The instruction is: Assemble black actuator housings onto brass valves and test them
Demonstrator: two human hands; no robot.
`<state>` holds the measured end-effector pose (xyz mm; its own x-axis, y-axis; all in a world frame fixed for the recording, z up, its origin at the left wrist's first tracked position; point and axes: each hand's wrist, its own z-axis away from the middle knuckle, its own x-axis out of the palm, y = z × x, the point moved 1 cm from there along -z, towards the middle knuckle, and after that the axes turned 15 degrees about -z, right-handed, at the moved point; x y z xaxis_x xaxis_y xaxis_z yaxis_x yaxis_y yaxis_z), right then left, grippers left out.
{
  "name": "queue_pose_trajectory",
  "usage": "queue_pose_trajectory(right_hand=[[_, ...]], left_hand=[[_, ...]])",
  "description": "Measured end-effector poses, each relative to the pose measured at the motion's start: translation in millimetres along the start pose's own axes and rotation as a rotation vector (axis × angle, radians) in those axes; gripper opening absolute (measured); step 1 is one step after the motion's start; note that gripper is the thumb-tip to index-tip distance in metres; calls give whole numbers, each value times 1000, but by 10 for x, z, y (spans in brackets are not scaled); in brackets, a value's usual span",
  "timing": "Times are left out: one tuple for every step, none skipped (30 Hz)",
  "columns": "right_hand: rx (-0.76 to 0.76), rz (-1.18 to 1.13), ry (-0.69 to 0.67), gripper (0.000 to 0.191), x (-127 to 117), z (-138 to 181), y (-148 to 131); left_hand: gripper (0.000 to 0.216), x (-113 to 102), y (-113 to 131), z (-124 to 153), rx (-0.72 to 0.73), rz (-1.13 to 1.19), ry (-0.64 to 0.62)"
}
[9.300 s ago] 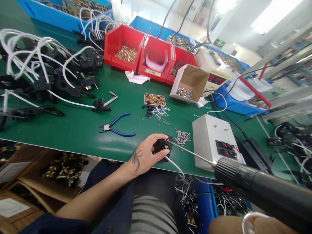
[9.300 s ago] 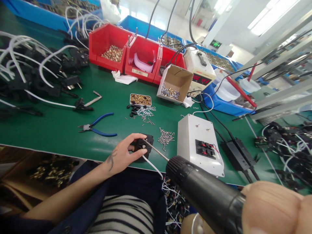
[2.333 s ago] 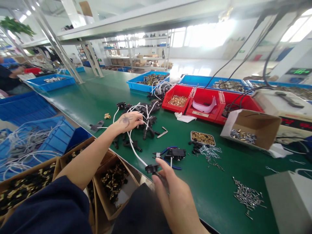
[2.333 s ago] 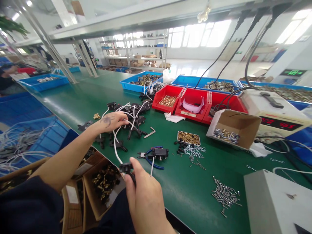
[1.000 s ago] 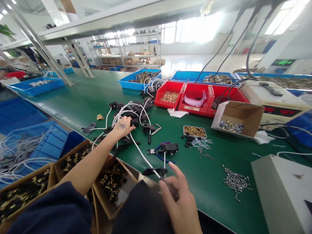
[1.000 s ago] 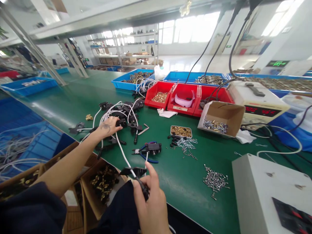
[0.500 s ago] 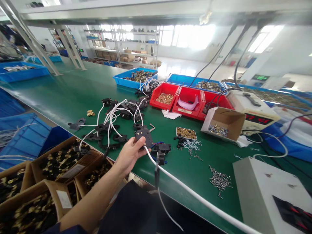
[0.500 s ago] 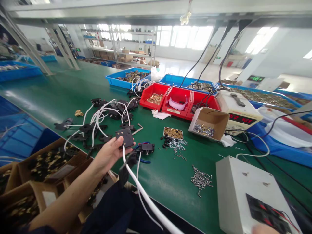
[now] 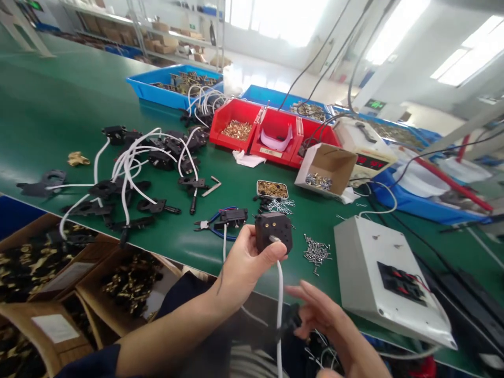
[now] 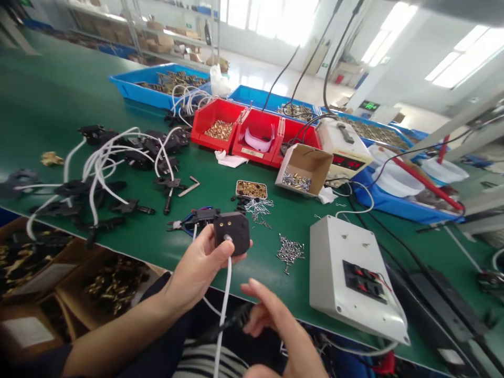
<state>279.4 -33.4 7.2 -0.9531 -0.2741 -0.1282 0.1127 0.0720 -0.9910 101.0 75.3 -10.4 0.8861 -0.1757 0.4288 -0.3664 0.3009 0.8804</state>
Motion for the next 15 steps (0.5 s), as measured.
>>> queue_pose_trajectory(right_hand=[[17, -41, -45, 73, 56, -37, 17], [35, -67, -63, 73, 114, -78, 26], [57, -84, -55, 67, 171, -121, 30], [91, -92, -25, 58, 223, -162, 28], [130, -107, 14, 50, 268, -197, 23], [162, -142, 58, 43, 304, -225, 17], [177, -202, 99, 35, 332, -246, 11], [177, -283, 129, 28, 356, -258, 9], [165, -376, 162, 19, 375, -264, 12], [148, -467, 198, 11, 395, -266, 24], [131, -545, 236, 10, 417, -265, 42], [121, -606, 277, 15, 442, -266, 68], [115, -656, 318, 19, 472, -269, 97], [107, -701, 362, 21, 503, -277, 126], [97, -740, 405, 22, 534, -289, 152]], left_hand=[[57, 41, -51, -5, -1, -12, -3], [55, 77, -95, -6, 0, -23, -2], [54, 106, -131, -3, 0, -32, -3], [54, 128, -158, 1, 0, -34, -3], [53, 143, -175, 7, 0, -27, -4], [51, 151, -184, 12, -2, -13, -5], [49, 154, -189, 16, -2, 4, 0], [47, 152, -191, 19, 1, 20, 8], [45, 146, -193, 21, 9, 30, 19], [43, 139, -196, 22, 24, 28, 36], [41, 131, -200, 26, 41, 13, 54], [39, 126, -207, 32, 55, -9, 71], [39, 123, -215, 41, 62, -32, 81], [40, 123, -224, 55, 58, -54, 80], [42, 127, -234, 72, 47, -72, 69]])
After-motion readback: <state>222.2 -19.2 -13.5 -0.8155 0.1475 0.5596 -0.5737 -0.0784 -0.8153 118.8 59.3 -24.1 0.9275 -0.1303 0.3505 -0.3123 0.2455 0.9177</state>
